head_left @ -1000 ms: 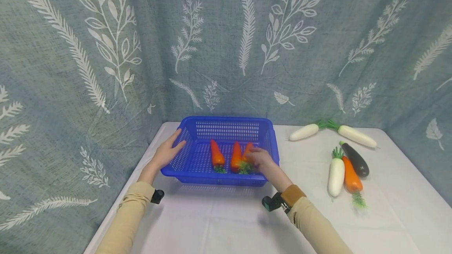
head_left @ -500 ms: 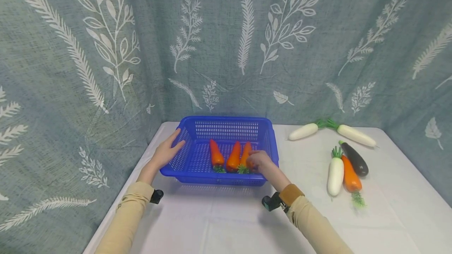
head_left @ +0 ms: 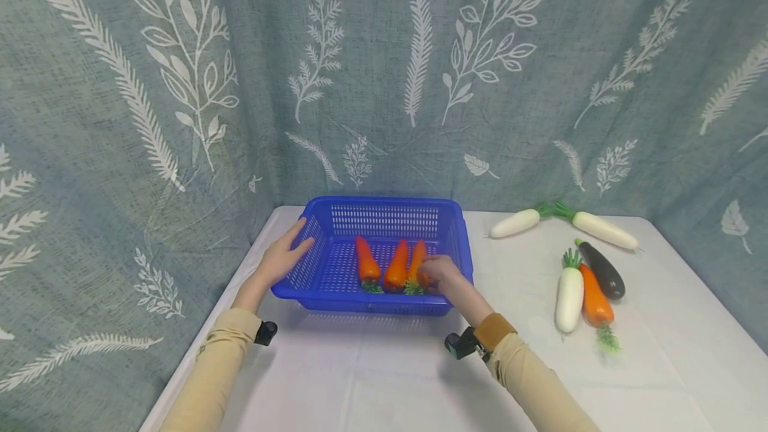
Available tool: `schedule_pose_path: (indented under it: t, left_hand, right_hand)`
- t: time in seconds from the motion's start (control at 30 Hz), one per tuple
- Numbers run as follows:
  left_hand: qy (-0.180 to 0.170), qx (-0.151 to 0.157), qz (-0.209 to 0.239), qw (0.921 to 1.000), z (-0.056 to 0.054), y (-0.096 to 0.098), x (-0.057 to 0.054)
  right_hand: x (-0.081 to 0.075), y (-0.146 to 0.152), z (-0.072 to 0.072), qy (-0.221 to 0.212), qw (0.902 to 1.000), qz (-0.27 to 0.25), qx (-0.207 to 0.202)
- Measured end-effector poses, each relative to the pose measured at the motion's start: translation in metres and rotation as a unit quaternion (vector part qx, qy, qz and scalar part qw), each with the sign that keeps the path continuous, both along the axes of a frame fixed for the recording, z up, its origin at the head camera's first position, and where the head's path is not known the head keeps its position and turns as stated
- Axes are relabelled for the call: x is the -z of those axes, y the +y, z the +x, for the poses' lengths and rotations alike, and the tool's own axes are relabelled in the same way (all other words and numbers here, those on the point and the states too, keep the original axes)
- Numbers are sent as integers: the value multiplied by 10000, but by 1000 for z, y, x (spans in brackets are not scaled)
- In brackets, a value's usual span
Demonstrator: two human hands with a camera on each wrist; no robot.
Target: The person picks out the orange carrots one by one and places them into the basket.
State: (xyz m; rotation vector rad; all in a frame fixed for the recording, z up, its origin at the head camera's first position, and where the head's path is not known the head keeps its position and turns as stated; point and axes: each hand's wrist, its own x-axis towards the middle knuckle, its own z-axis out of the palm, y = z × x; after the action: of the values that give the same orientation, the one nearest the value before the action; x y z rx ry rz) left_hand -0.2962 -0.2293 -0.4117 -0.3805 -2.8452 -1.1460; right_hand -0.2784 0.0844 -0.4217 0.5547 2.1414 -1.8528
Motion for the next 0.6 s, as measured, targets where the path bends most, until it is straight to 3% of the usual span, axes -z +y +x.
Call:
schedule_pose_path:
  t: [0.13, 0.2, 0.27, 0.37, 0.43, 0.5, 0.57, 0.6]
  left_hand:
    - [15, 2, -10, 10000, -1, 0, 0]
    - [18, 6, -3, 10000, -1, 0, 0]
    - [19, 13, 12, 10000, -1, 0, 1]
    - [10, 29, 25, 10000, -2, 0, 1]
    - [8, 28, 26, 10000, -2, -1, 1]
    - [13, 19, 15, 10000, -3, -1, 2]
    - [18, 12, 1, 10000, -3, -1, 2]
    - [23, 9, -9, 10000, -4, -1, 2]
  right_hand:
    - [-4, 1, 6, 192, 9995, -230, -15]
    - [7, 2, -4, 247, 9994, -239, 32]
    - [39, 8, -29, 441, 9983, -379, 7]
    - [108, 23, -83, 891, 9939, -649, -30]
    - [141, 31, -108, 1179, 9900, -770, -77]
    - [146, 31, -112, 1330, 9889, -662, -43]
    - [119, 25, -91, 1346, 9899, -444, -40]
    - [97, 20, -75, 1281, 9913, -303, 15]
